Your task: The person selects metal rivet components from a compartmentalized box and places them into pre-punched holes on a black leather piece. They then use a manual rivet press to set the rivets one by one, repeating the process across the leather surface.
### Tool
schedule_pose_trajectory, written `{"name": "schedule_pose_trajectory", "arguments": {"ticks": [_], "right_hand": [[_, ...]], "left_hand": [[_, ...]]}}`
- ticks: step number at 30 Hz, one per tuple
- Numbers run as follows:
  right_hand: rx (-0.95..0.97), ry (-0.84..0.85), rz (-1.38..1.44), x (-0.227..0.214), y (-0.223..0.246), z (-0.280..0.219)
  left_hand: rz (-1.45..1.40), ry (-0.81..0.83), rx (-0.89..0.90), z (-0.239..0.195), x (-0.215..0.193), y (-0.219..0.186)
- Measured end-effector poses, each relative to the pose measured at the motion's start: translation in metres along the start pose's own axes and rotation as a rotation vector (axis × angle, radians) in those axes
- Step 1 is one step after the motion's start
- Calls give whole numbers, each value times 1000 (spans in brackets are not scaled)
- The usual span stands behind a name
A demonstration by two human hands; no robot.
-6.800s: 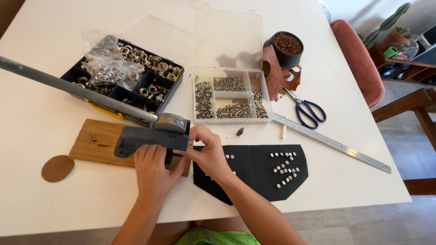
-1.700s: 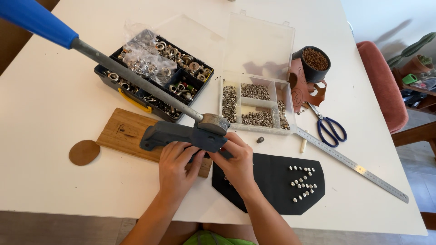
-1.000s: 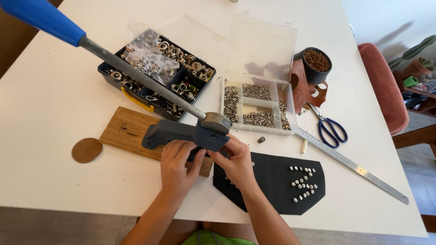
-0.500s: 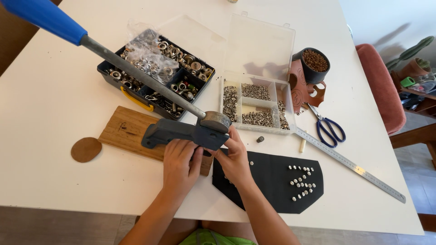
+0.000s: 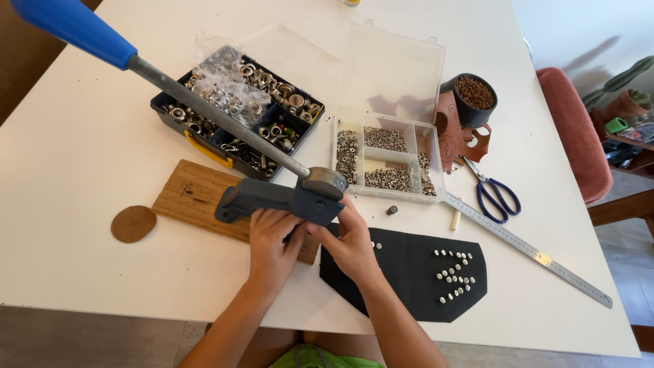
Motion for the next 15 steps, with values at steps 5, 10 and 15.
{"name": "schedule_pose_trajectory", "arguments": {"ticks": [5,10,15], "right_hand": [[-14,-57,-4,-3,-1,1],[-43,-25,-115,-3,0,-3],[-80,24,-130,0,7,-3]], "left_hand": [[25,-8,45,0,-2,-3],[55,-43,32,11,-12,-13],[-9,-32,12,4,-6,-8]]}}
Point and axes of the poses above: each hand's wrist, its own z-axis towards the middle knuckle, its own x-axis out of the palm, y = z × x, the point moved 9 cm from there along z, towards the middle knuckle, and after that the axes turned 13 degrees about z, right-handed, at the moved point
